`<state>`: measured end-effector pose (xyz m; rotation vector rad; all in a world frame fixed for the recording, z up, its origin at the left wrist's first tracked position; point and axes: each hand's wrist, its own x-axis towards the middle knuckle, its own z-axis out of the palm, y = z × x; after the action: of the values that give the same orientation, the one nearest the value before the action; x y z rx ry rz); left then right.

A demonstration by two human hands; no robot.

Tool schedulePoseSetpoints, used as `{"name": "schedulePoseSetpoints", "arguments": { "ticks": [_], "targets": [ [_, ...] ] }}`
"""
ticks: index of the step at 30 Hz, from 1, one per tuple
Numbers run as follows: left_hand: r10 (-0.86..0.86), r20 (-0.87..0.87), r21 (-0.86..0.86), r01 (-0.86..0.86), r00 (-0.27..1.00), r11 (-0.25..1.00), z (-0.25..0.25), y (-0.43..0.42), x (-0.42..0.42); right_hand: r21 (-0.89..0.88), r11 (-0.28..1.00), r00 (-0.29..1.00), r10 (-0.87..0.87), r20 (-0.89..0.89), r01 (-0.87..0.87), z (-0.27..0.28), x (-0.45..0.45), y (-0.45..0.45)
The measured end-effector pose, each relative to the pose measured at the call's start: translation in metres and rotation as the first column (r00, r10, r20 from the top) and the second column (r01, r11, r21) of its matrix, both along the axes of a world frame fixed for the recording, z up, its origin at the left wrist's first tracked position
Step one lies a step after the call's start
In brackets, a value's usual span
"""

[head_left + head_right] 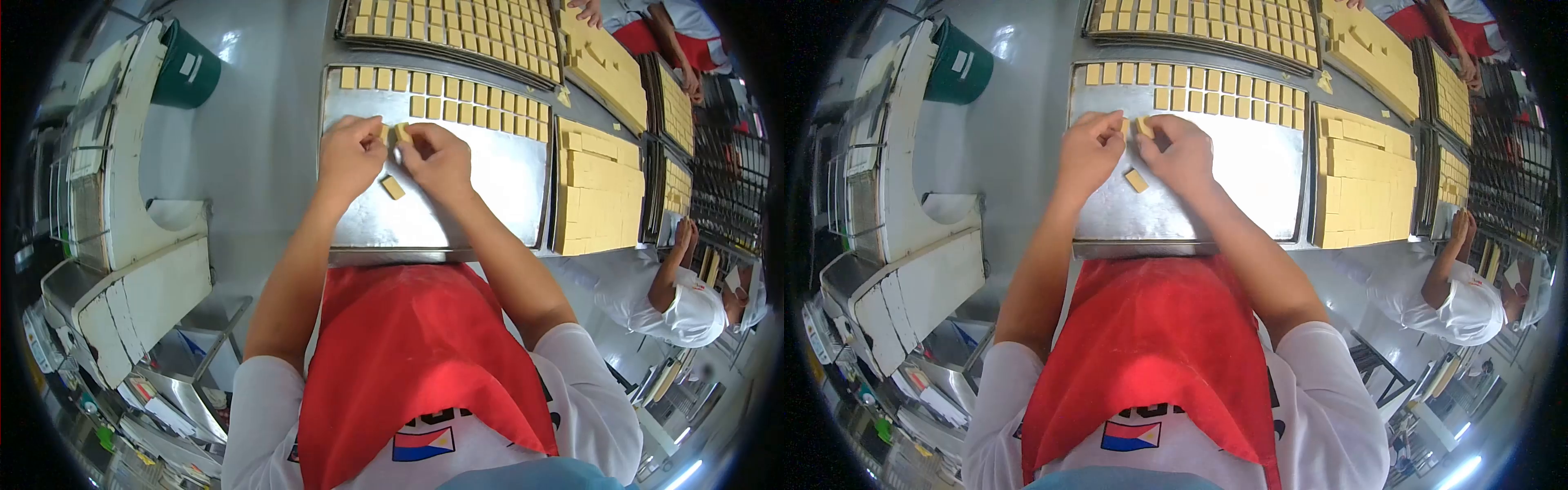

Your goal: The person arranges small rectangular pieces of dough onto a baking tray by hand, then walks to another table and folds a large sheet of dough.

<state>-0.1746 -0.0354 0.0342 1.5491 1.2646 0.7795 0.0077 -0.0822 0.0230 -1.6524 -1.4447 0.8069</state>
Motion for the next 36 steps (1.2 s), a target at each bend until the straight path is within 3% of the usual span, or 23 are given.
{"name": "schedulePoseSetpoints", "arguments": {
  "ticks": [1,2,4,5,16,35,36],
  "targets": [
    [0.014,-0.222,0.218,0.036,0.975,0.975,0.002,0.001,-0.001,0.215,0.963,0.867,0.034,0.496,-0.162,0.0,0.0,0.001],
    [0.014,-0.223,0.218,0.036,0.975,0.975,0.0,0.001,-0.003,0.216,0.963,0.868,0.034,0.495,-0.162,0.001,0.0,0.0],
    [0.007,-0.349,0.434,0.155,0.937,0.887,-0.006,0.001,-0.009,0.276,0.934,0.8,0.018,0.6,-0.228,0.004,-0.002,-0.004],
    [0.007,-0.349,0.433,0.154,0.937,0.888,-0.009,0.002,-0.01,0.341,0.913,0.781,-0.042,0.623,-0.223,0.0,-0.002,-0.002],
    [0.033,-0.267,0.483,0.104,0.963,0.869,-0.03,0.04,0.006,0.343,0.939,0.789,-0.219,0.574,0.012,-0.027,-0.01,0.031],
    [0.081,-0.282,0.481,0.068,0.956,0.874,-0.034,0.04,0.01,0.365,0.93,0.793,-0.251,0.555,0.04,-0.027,-0.01,0.033],
    [0.081,-0.28,0.48,0.066,0.957,0.875,-0.034,0.041,0.009,0.359,0.931,0.831,-0.251,0.496,0.068,-0.025,-0.008,0.032]
  ]
}}
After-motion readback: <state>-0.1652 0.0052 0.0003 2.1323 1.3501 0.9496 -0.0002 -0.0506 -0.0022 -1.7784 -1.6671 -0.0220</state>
